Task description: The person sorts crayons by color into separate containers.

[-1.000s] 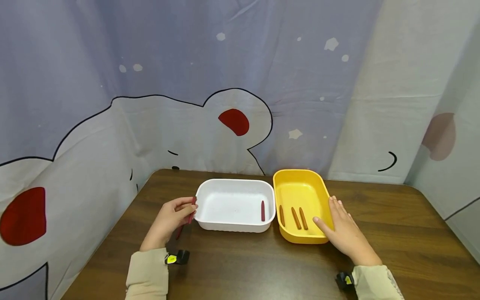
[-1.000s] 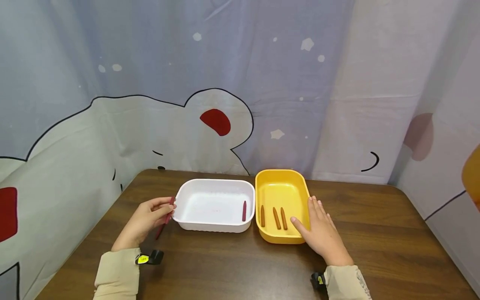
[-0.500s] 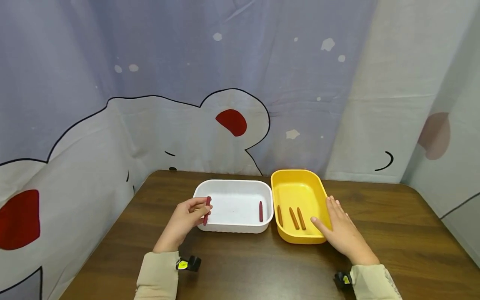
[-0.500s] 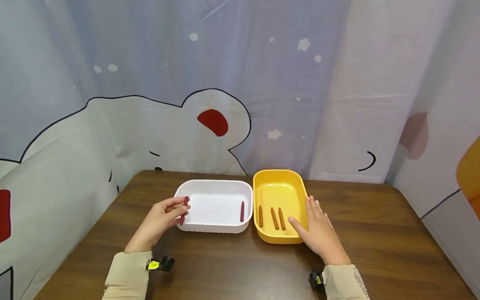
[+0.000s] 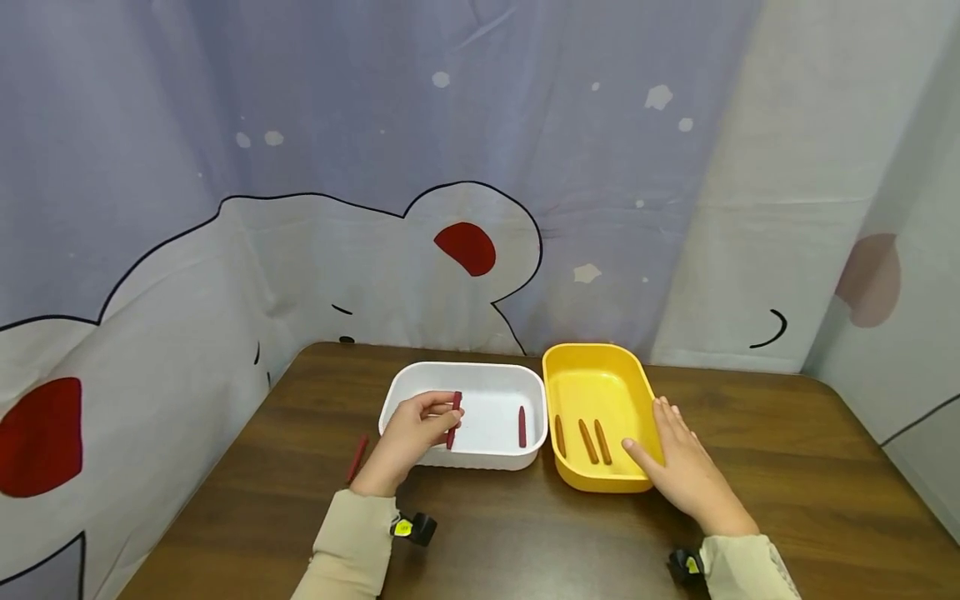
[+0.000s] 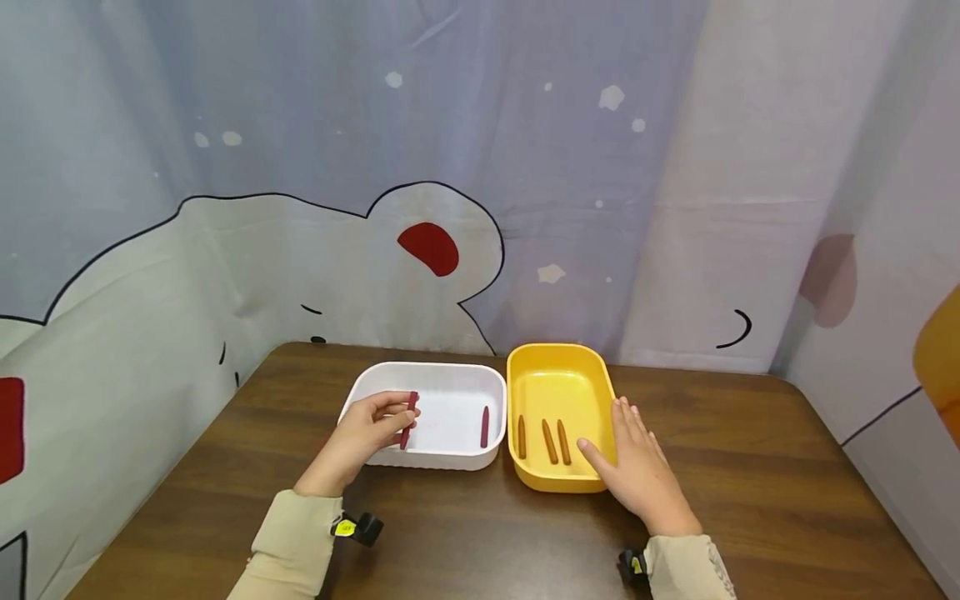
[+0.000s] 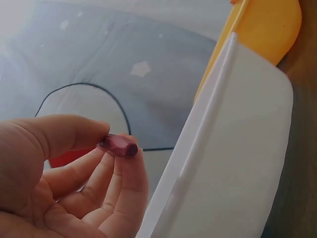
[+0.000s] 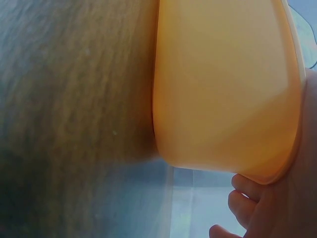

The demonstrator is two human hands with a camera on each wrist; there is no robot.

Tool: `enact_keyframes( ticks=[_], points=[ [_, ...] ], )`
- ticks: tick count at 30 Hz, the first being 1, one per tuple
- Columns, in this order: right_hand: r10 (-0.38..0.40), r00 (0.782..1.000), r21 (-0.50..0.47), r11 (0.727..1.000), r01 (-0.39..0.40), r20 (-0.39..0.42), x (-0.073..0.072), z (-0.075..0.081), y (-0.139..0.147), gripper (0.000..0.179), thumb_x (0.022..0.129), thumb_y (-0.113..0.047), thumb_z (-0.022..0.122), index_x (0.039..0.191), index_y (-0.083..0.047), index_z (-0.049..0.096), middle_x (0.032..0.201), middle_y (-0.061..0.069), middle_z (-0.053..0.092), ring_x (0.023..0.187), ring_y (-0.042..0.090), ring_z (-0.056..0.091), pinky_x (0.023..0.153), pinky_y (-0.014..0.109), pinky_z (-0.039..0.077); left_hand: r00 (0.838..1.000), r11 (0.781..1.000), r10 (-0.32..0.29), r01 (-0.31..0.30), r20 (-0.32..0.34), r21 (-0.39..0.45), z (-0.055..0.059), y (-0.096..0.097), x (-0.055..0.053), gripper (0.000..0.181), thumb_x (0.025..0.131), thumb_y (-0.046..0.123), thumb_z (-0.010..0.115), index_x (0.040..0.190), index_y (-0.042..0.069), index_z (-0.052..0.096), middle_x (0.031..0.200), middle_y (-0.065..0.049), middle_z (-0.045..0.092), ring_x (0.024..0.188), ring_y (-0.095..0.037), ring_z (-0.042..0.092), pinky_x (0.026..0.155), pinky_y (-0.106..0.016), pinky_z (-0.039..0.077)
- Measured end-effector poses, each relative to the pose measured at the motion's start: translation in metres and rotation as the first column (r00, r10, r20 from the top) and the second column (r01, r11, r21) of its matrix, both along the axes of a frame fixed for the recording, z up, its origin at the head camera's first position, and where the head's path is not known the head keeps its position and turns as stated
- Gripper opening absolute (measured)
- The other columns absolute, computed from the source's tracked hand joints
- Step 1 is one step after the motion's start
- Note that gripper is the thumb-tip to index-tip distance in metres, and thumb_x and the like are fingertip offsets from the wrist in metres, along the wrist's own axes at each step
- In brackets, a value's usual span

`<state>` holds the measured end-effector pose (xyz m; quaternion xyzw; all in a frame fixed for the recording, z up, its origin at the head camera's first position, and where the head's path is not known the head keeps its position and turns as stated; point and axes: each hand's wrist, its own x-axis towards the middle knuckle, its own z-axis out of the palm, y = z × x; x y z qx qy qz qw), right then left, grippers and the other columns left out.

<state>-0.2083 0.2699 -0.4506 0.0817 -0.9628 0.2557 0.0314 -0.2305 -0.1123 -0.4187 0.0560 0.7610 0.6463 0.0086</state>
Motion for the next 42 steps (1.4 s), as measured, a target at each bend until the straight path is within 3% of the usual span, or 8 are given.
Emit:
enact_keyframes(
  ticks=[6,14,21,34,38,42],
  points=[
    [-0.003,1.000,0.000,1.000,0.003,0.006,0.000,0.000,-0.001,0.094,0.102,-0.055,0.051,0.158,0.009,0.010,0.164,0.032,0.009,0.150,0.051,0.009,0.116,0.070,0.013,1.000,0.999,-0.008,0.008,-0.024,-0.037,-0.001,0.019,-0.007,0.031,0.092,0.003,0.070,0.120,-0.009,0.067,0.097,-0.013,0.071,0.082,-0.016,0.069,0.075,-0.032,0.061],
    [-0.004,1.000,0.000,1.000,0.004,0.000,0.001,0.001,0.000,0.094,0.102,-0.056,0.050,0.158,0.010,0.011,0.163,0.033,0.010,0.150,0.051,0.009,0.116,0.070,0.013,0.997,0.986,-0.048,0.037,-0.067,-0.164,-0.005,0.040,-0.020,0.033,0.090,0.004,0.069,0.120,-0.010,0.066,0.097,-0.016,0.072,0.087,-0.023,0.072,0.074,-0.030,0.060],
    [-0.002,1.000,-0.012,1.000,0.002,-0.001,0.002,0.001,0.001,0.096,0.102,-0.058,0.049,0.159,0.008,0.010,0.164,0.031,0.007,0.151,0.050,0.009,0.116,0.070,0.013,0.998,0.972,-0.024,0.008,-0.063,-0.237,-0.014,0.051,-0.035,0.032,0.089,0.005,0.070,0.118,-0.008,0.068,0.094,-0.015,0.072,0.083,-0.022,0.072,0.070,-0.030,0.060],
    [-0.004,1.000,-0.008,1.000,0.004,-0.001,0.002,0.001,0.000,0.095,0.102,-0.057,0.050,0.158,0.009,0.011,0.164,0.031,0.009,0.151,0.050,0.009,0.116,0.069,0.014,0.998,0.925,-0.010,0.036,0.069,-0.378,-0.021,0.060,-0.051,0.021,0.088,0.003,0.074,0.104,-0.007,0.066,0.085,-0.013,0.071,0.060,-0.016,0.069,0.059,-0.023,0.055],
    [-0.005,1.000,-0.013,1.000,0.005,0.006,0.003,0.001,-0.001,0.095,0.102,-0.056,0.051,0.158,0.009,0.011,0.165,0.030,0.008,0.151,0.050,0.009,0.116,0.069,0.013,0.993,0.909,0.017,0.035,0.121,-0.415,-0.023,0.060,-0.055,0.015,0.086,0.003,0.076,0.092,-0.005,0.065,0.078,-0.009,0.065,0.055,-0.012,0.064,0.054,-0.020,0.051],
    [-0.003,1.000,-0.013,1.000,0.003,0.005,0.003,0.002,-0.001,0.096,0.102,-0.058,0.050,0.159,0.009,0.010,0.165,0.030,0.008,0.151,0.050,0.008,0.116,0.069,0.013,0.993,0.879,0.027,0.030,0.113,-0.476,-0.026,0.060,-0.059,0.016,0.084,0.003,0.077,0.079,0.000,0.062,0.069,-0.006,0.062,0.049,-0.009,0.058,0.051,-0.018,0.049]
  ],
)
